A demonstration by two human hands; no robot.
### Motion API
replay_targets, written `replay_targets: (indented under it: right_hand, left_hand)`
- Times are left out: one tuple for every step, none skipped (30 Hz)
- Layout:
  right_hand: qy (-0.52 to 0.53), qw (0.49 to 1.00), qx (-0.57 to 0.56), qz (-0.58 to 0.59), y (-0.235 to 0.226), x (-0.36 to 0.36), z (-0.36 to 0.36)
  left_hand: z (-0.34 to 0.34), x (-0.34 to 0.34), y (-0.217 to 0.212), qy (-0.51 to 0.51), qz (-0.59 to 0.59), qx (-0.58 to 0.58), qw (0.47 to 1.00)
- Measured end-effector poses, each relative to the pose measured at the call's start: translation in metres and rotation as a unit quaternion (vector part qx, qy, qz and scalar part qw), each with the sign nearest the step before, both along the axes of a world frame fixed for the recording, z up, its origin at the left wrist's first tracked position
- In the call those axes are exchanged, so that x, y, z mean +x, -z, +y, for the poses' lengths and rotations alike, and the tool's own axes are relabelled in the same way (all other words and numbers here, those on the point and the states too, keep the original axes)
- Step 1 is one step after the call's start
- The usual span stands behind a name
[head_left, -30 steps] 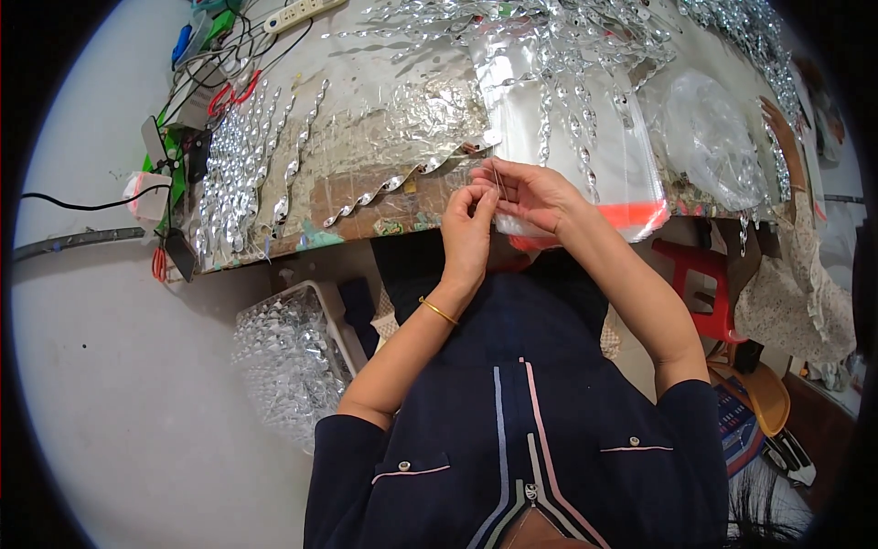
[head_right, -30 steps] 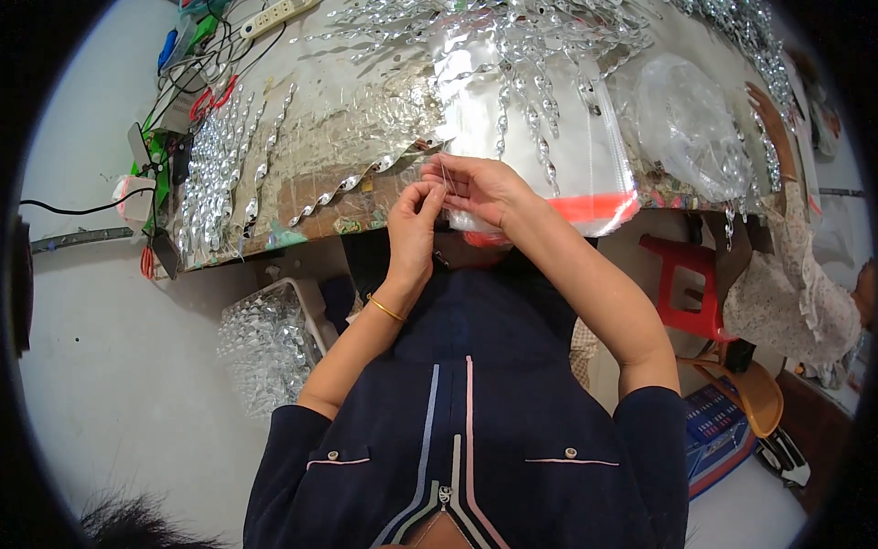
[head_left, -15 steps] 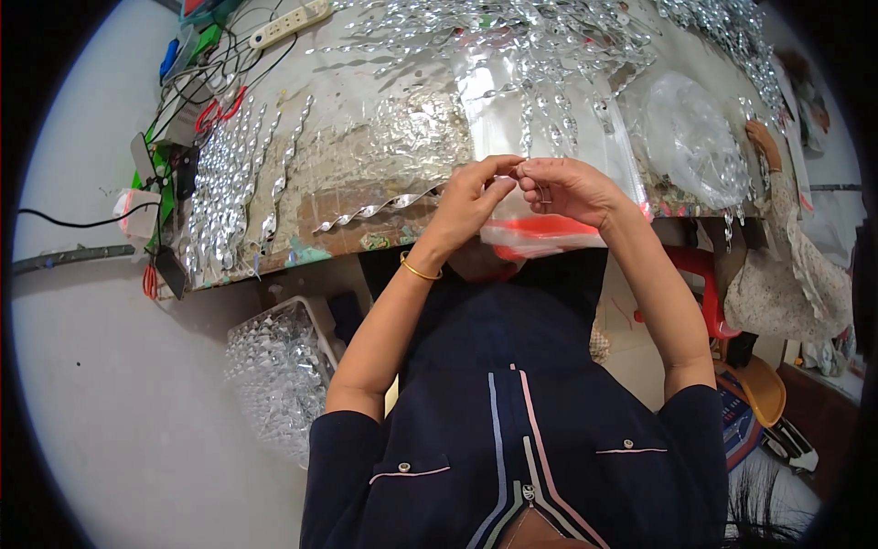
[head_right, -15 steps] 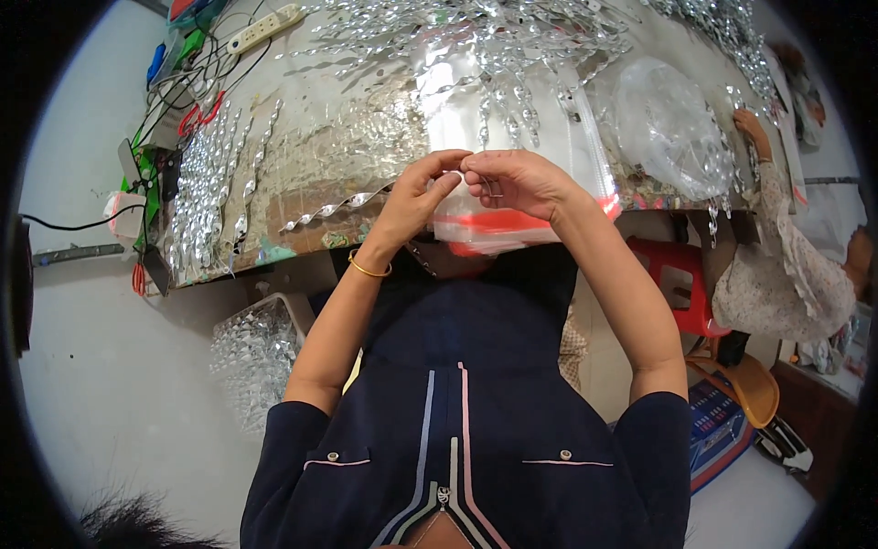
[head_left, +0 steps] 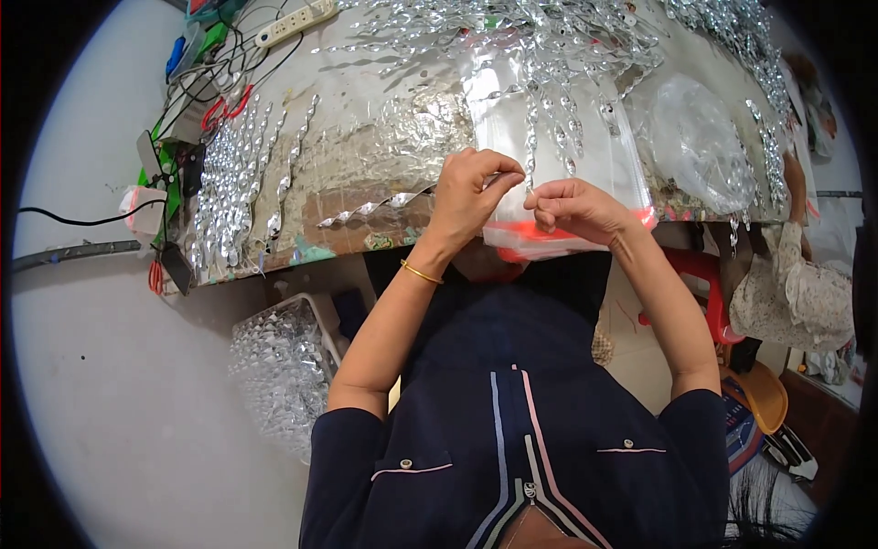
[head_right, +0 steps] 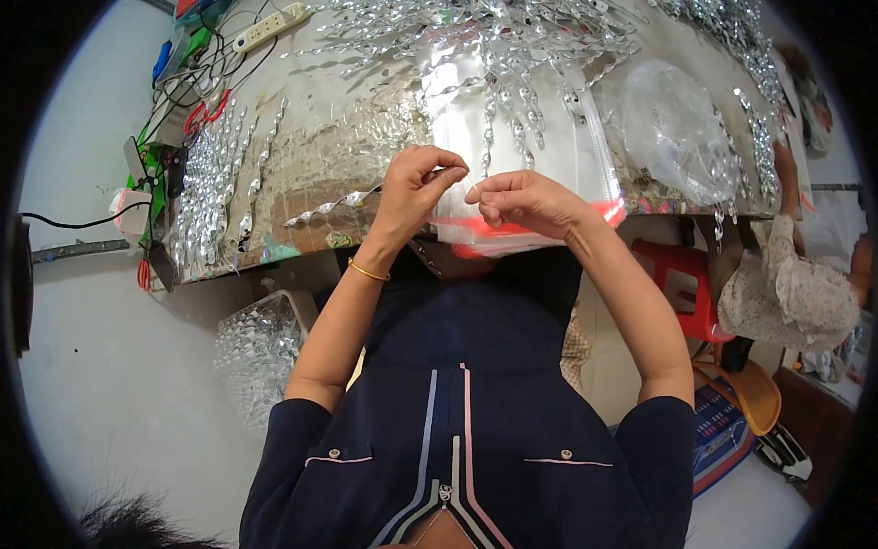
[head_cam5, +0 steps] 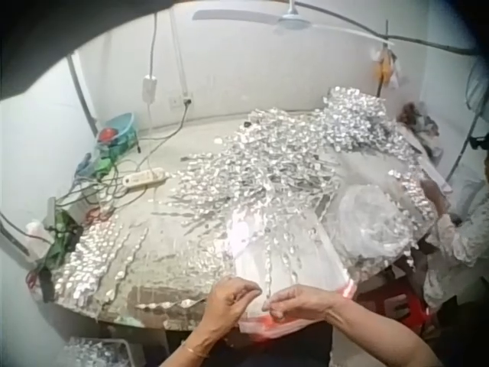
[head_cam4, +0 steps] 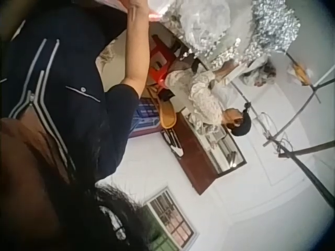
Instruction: Packaging silver-colored metallic decorations into clear plastic bags.
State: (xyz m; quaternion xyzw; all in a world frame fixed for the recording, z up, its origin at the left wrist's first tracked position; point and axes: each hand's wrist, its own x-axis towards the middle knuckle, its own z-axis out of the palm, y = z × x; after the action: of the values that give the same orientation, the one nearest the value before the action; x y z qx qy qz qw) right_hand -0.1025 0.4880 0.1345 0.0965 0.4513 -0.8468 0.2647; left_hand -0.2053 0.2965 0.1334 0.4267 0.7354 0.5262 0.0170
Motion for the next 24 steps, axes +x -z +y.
replay_targets:
  right_hand:
    - [-0.001,1.0,0.0,0.002,0.002,0.002,-0.003]
    - [0.036,0.997,-0.062,0.032,0.004,0.003,-0.008]
    - [0.072,0.988,-0.124,0.062,0.005,0.003,-0.012]
    - [0.07,0.988,-0.123,0.064,0.007,0.002,-0.016]
    - [0.108,0.979,-0.143,0.093,0.008,0.0,-0.022]
    - [0.146,0.968,-0.163,0.122,0.007,-0.002,-0.027]
    - [0.144,0.968,-0.163,0.125,0.005,-0.004,-0.033]
    - [0.178,0.969,-0.069,0.155,0.0,-0.007,-0.041]
    - [0.209,0.96,0.025,0.184,-0.003,-0.01,-0.047]
    - [0.223,0.951,0.073,0.2,0.001,-0.015,-0.048]
    - [0.222,0.951,0.072,0.203,-0.001,-0.02,-0.052]
    - [0.231,0.93,0.173,0.229,-0.005,-0.024,-0.056]
    - [0.238,0.898,0.272,0.253,-0.009,-0.027,-0.059]
    - [0.237,0.897,0.272,0.254,-0.011,-0.028,-0.059]
    - [0.224,0.853,0.365,0.297,-0.013,-0.03,-0.059]
    - [0.208,0.798,0.453,0.337,-0.015,-0.031,-0.059]
    - [0.206,0.798,0.453,0.338,-0.017,-0.032,-0.058]
    - [0.189,0.722,0.539,0.39,-0.018,-0.032,-0.055]
    - [0.169,0.634,0.616,0.436,-0.02,-0.034,-0.053]
    - [0.167,0.634,0.616,0.437,-0.025,-0.035,-0.054]
    - [0.162,0.605,0.633,0.455,-0.031,-0.037,-0.055]
    - [0.157,0.575,0.649,0.473,-0.034,-0.039,-0.055]
    - [0.156,0.574,0.65,0.473,-0.034,-0.041,-0.053]
    - [0.143,0.538,0.675,0.485,-0.034,-0.042,-0.051]
  left_hand:
    - [-0.001,0.0,0.0,-0.018,-0.031,0.0,0.999]
    - [-0.003,-0.001,0.0,-0.036,-0.063,0.0,0.997]
    - [-0.003,-0.001,0.0,-0.037,-0.061,0.001,0.997]
    - [-0.004,-0.001,0.001,-0.06,-0.092,0.013,0.994]
    - [-0.005,-0.002,-0.001,-0.083,-0.123,0.026,0.989]
    - [-0.006,-0.002,-0.002,-0.084,-0.121,0.027,0.989]
    - [-0.007,-0.002,-0.005,-0.077,-0.11,0.013,0.991]
    - [-0.008,-0.003,-0.008,-0.071,-0.098,-0.001,0.993]
    - [-0.008,-0.003,-0.009,-0.072,-0.095,0.0,0.993]
    - [-0.008,-0.003,-0.009,-0.067,-0.132,0.008,0.989]
    - [-0.008,-0.004,-0.01,-0.063,-0.169,0.017,0.983]
    - [-0.009,-0.006,-0.007,-0.065,-0.167,0.018,0.984]
    - [-0.009,-0.009,-0.002,-0.059,-0.202,0.043,0.977]
    - [-0.008,-0.01,-0.007,-0.052,-0.238,0.067,0.968]
    - [-0.009,-0.01,-0.011,-0.053,-0.237,0.068,0.968]
    - [-0.01,-0.009,-0.016,-0.048,-0.232,0.049,0.97]
    - [-0.012,-0.008,-0.022,-0.044,-0.227,0.03,0.972]
    - [-0.011,-0.007,-0.02,-0.046,-0.227,0.032,0.972]
    - [-0.007,-0.006,-0.016,-0.071,-0.259,0.051,0.962]
    - [-0.004,-0.005,-0.013,-0.095,-0.291,0.071,0.949]
    - [-0.002,-0.006,-0.01,-0.096,-0.291,0.073,0.949]
    - [-0.001,-0.007,-0.007,-0.103,-0.292,0.085,0.947]
    - [0.001,-0.008,-0.007,-0.109,-0.294,0.098,0.945]
    - [0.001,-0.01,-0.008,-0.109,-0.294,0.099,0.944]
